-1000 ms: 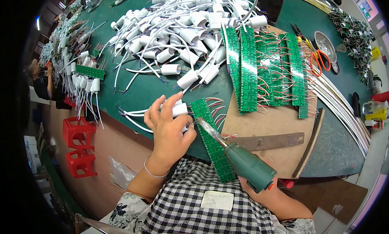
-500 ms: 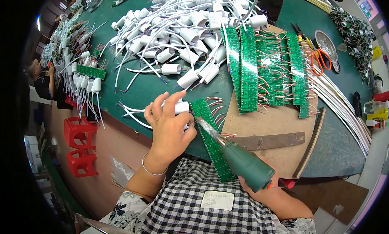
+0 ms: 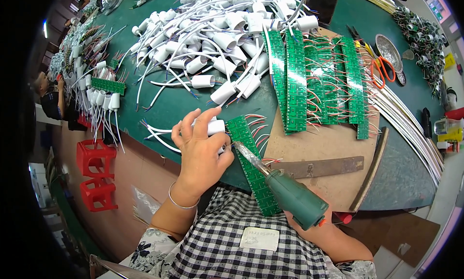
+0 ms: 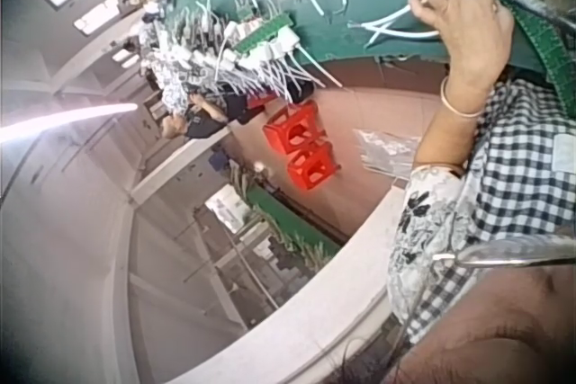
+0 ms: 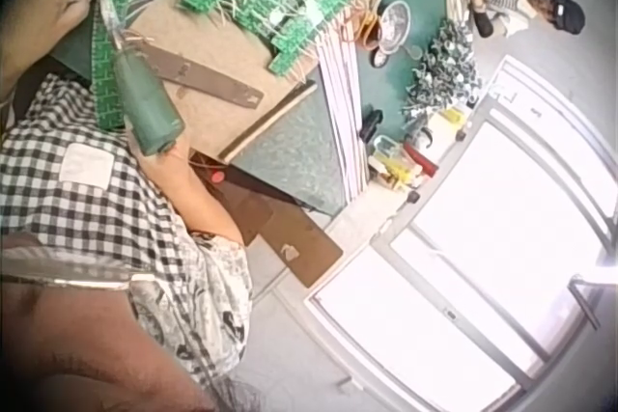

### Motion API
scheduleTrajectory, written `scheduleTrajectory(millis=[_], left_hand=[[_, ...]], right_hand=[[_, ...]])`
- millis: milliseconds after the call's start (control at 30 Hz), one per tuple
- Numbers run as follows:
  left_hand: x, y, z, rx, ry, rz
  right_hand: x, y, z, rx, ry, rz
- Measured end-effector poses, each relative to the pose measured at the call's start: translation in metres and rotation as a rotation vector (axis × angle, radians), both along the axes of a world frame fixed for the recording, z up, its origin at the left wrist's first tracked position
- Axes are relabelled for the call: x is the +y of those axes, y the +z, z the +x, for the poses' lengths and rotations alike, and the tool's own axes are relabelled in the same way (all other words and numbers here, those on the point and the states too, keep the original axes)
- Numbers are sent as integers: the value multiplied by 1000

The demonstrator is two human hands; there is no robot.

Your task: The person solders electrical components and wires onto green circuit boards using a soldering iron.

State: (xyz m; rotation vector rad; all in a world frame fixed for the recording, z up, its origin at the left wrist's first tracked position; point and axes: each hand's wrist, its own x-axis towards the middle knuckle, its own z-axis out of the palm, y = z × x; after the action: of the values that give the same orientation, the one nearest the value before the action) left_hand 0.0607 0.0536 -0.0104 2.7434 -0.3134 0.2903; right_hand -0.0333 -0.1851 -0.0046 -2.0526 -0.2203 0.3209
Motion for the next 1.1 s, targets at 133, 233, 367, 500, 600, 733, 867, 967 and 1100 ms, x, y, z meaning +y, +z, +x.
scheduleTrajectory(millis=[133,233,367,500,600,733,867,967,1100], left_hand=[[-1,-1,2,10,-10,5],[-1,-1,6,8,-16,10],[1,2,6,1,-3,18],[7,7,0,26,-9,10],[1,-1,4,28,-57,-35],[2,-8,-4,-18,-27,-60],[7,-12,-9,-74,-25,-88],[11,-14,-12,-89,-30,-94],[10,-15,-8,-100,-31,-89]], right_hand=[[1,1,-2,68,-70,2],[-6,-2,9,-181,87,-82],[-12,-13,-2,-23,-72,253],[3,-8,-5,18,-465,530],[-5,-20,-6,-96,-557,511],[-15,-18,-6,-131,-519,546],[-13,5,-11,-8,-701,333],[-23,1,-18,-105,-919,328],[-47,9,-23,-404,-750,141]])
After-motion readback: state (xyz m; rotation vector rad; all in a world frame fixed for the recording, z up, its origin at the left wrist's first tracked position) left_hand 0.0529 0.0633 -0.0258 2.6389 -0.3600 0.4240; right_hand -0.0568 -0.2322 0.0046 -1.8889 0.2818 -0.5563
